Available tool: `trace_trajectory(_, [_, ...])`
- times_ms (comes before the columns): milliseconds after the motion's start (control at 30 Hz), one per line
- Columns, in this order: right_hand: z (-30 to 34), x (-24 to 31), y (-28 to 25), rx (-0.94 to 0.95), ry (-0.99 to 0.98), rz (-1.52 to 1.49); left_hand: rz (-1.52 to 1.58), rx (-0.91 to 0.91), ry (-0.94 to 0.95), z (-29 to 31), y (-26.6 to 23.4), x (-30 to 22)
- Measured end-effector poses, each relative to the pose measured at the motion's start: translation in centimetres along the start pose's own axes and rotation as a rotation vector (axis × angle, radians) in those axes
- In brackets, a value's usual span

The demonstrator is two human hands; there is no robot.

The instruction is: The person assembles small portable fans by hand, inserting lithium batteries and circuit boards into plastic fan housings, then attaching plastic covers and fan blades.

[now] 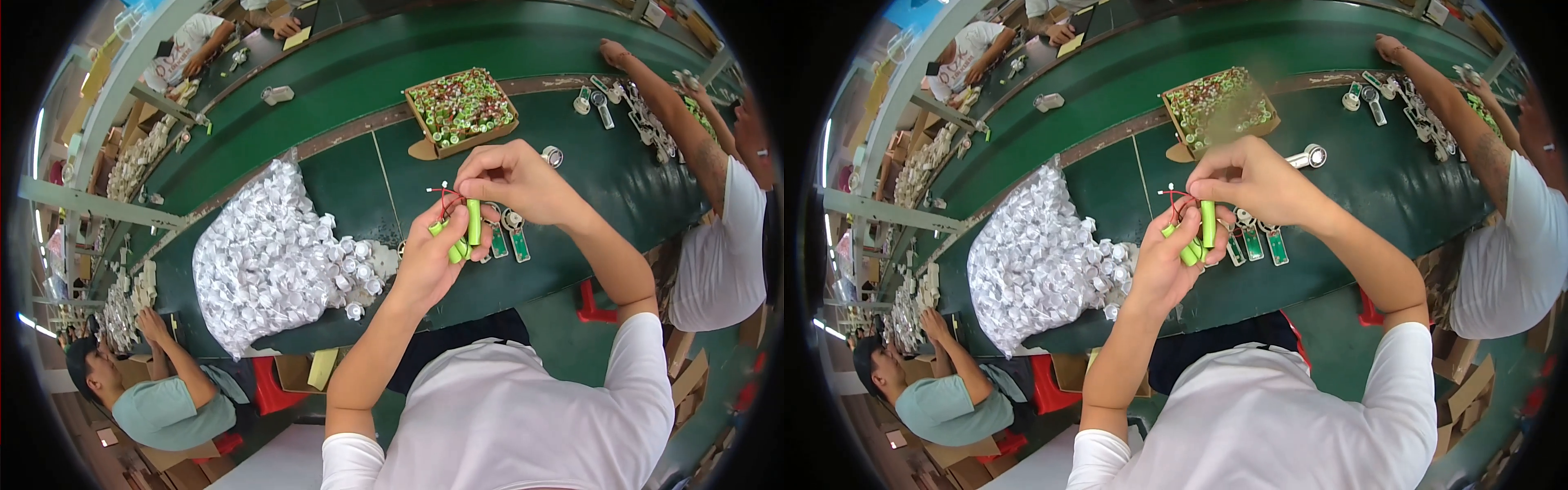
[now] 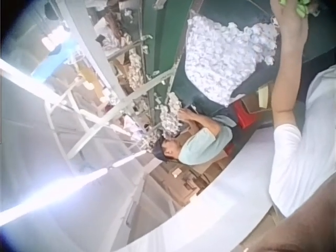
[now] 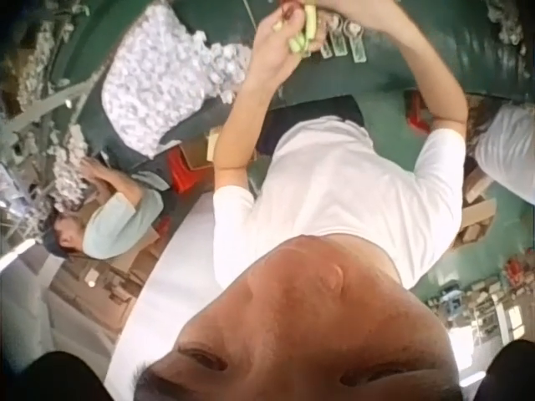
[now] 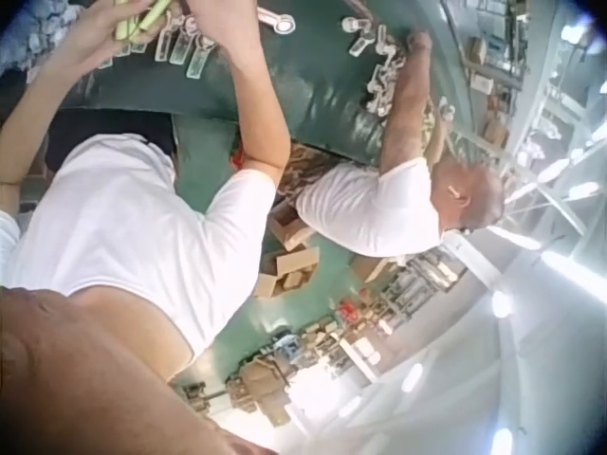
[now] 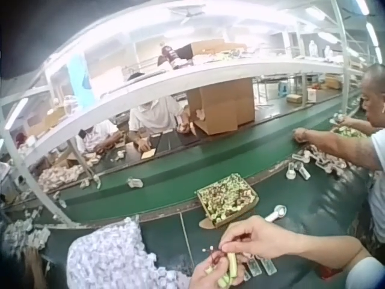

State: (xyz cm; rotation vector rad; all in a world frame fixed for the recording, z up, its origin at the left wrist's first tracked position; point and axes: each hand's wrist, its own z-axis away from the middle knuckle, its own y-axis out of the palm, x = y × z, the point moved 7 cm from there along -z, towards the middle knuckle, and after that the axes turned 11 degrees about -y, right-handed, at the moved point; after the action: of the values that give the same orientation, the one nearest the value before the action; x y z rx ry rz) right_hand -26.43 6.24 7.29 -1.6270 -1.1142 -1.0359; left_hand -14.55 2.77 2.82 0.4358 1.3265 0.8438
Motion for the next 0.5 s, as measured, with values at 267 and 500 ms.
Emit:
trace_trajectory(267, [2.0,-1.0,3.3,0.127,0.089,-0.175,0.139,-0.003,-0.046,1.9,-1.6,2.2])
trace_trajectory(500, [2.6,-2.8,4.0,0.087,0.129,-0.318,0.198,0.076,-0.041,2.8,-2.9,3.3])
